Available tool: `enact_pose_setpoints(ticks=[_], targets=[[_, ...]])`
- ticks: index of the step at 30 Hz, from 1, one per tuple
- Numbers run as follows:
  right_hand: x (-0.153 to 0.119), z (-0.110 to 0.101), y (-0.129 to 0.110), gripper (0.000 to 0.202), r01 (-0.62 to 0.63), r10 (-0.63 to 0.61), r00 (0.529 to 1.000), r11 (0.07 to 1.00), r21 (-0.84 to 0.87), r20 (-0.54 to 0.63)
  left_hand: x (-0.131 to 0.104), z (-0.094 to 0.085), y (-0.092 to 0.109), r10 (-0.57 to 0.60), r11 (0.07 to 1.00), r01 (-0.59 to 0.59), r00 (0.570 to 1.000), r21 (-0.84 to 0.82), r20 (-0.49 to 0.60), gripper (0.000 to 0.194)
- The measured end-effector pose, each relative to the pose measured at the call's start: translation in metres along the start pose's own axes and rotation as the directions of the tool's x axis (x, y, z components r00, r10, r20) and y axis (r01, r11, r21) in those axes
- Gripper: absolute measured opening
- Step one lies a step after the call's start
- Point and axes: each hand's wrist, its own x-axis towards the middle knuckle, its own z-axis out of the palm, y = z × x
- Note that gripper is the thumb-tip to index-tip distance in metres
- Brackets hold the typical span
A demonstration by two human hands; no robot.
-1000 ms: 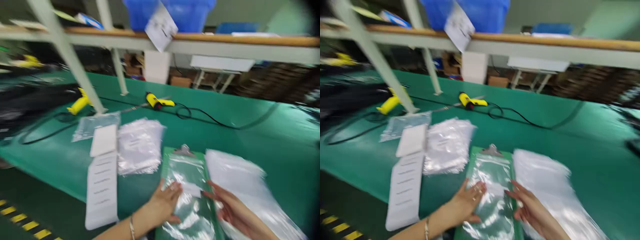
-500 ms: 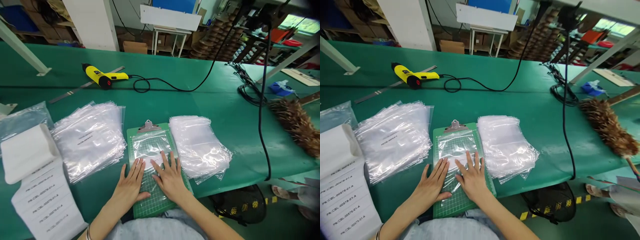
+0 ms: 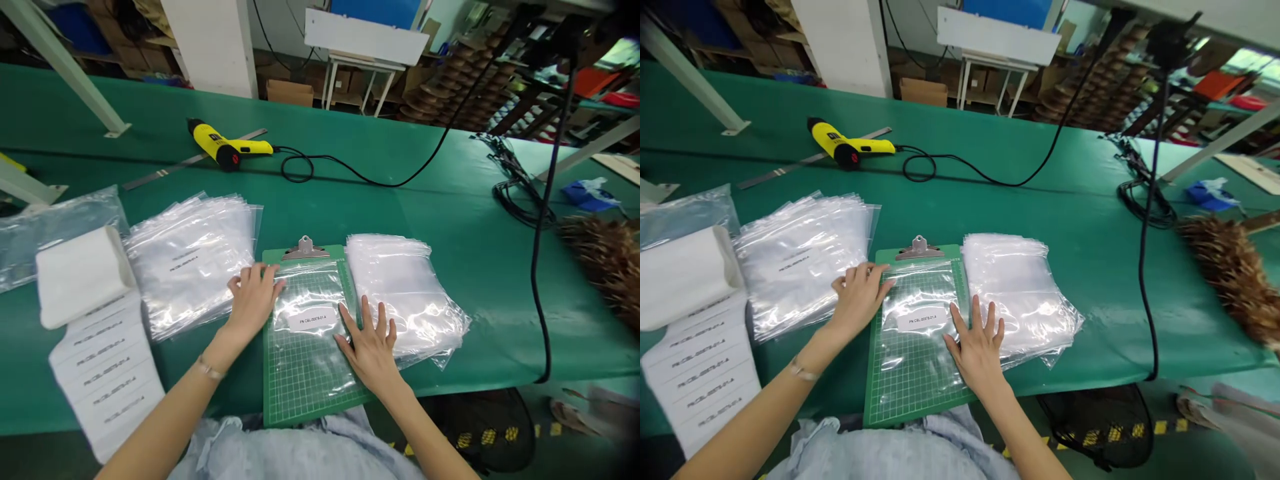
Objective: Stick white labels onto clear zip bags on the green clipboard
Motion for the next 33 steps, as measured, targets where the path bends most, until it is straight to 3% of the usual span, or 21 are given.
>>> enact_pose_setpoints(ticks=[2, 5, 8, 9, 11, 12, 13, 15, 16, 18, 20, 24, 29, 33], targets=[[-0.004, 0.002, 0.001, 0.052, 0.019, -0.018, 1.000, 1.000, 0.024, -0.014, 0.022, 0.001, -0.004, -0.019, 0.999, 0.019, 1.000, -0.035, 0.018, 0.032], [-0.005, 0.002, 0.003, 0.057, 0.025, -0.021, 0.999, 0.994, 0.108, -0.044, 0.033, -0.003, -0.008, 0.076, 0.985, -0.056, 0.990, -0.163, 0.120, 0.016], [0.009, -0.004, 0.004, 0.077, 0.013, 0.020, 0.997, 0.899, 0.437, -0.071, 0.028, -0.028, -0.009, 0.226, 0.924, -0.145, 0.953, -0.353, 0.200, 0.020], [0.018, -0.007, 0.003, 0.087, -0.001, 0.040, 0.998, 0.791, 0.612, -0.050, 0.026, -0.041, -0.009, 0.261, 0.893, -0.157, 0.944, -0.421, 0.203, 0.021], [0.039, -0.017, -0.001, 0.102, -0.104, 0.049, 0.995, 0.417, 0.903, 0.092, 0.025, -0.069, -0.009, 0.286, 0.796, -0.147, 0.946, -0.587, 0.150, 0.021], [0.050, -0.021, -0.006, 0.104, -0.188, 0.019, 0.982, 0.229, 0.955, 0.188, 0.027, -0.083, -0.010, 0.267, 0.733, -0.135, 0.958, -0.667, 0.100, 0.020], [0.061, -0.026, -0.012, 0.098, -0.265, -0.028, 0.963, 0.091, 0.960, 0.268, 0.030, -0.097, -0.012, 0.226, 0.668, -0.123, 0.973, -0.734, 0.043, 0.019], [0.077, -0.036, -0.029, 0.064, -0.355, -0.123, 0.929, -0.017, 0.935, 0.350, 0.037, -0.120, -0.019, 0.077, 0.571, -0.106, 0.994, -0.814, -0.075, 0.019], [0.082, -0.040, -0.038, 0.047, -0.362, -0.157, 0.922, -0.023, 0.932, 0.354, 0.041, -0.130, -0.024, -0.010, 0.556, -0.101, 0.992, -0.825, -0.128, 0.020], [0.086, -0.046, -0.057, 0.035, -0.353, -0.205, 0.918, -0.039, 0.935, 0.338, 0.046, -0.144, -0.037, -0.155, 0.540, -0.097, 0.965, -0.836, -0.212, 0.022], [0.085, -0.049, -0.072, 0.035, -0.354, -0.240, 0.913, -0.060, 0.933, 0.330, 0.048, -0.154, -0.052, -0.242, 0.545, -0.095, 0.933, -0.833, -0.265, 0.022], [0.079, -0.053, -0.093, 0.039, -0.358, -0.271, 0.905, -0.070, 0.931, 0.328, 0.040, -0.165, -0.077, -0.310, 0.561, -0.084, 0.901, -0.823, -0.303, 0.021], [0.078, -0.057, -0.115, 0.038, -0.358, -0.312, 0.891, -0.037, 0.933, 0.330, 0.033, -0.169, -0.097, -0.370, 0.590, -0.050, 0.871, -0.806, -0.325, 0.019], [0.074, -0.057, -0.126, 0.049, -0.324, -0.316, 0.895, 0.027, 0.946, 0.316, 0.045, -0.153, -0.131, -0.441, 0.644, 0.016, 0.825, -0.765, -0.354, 0.010]])
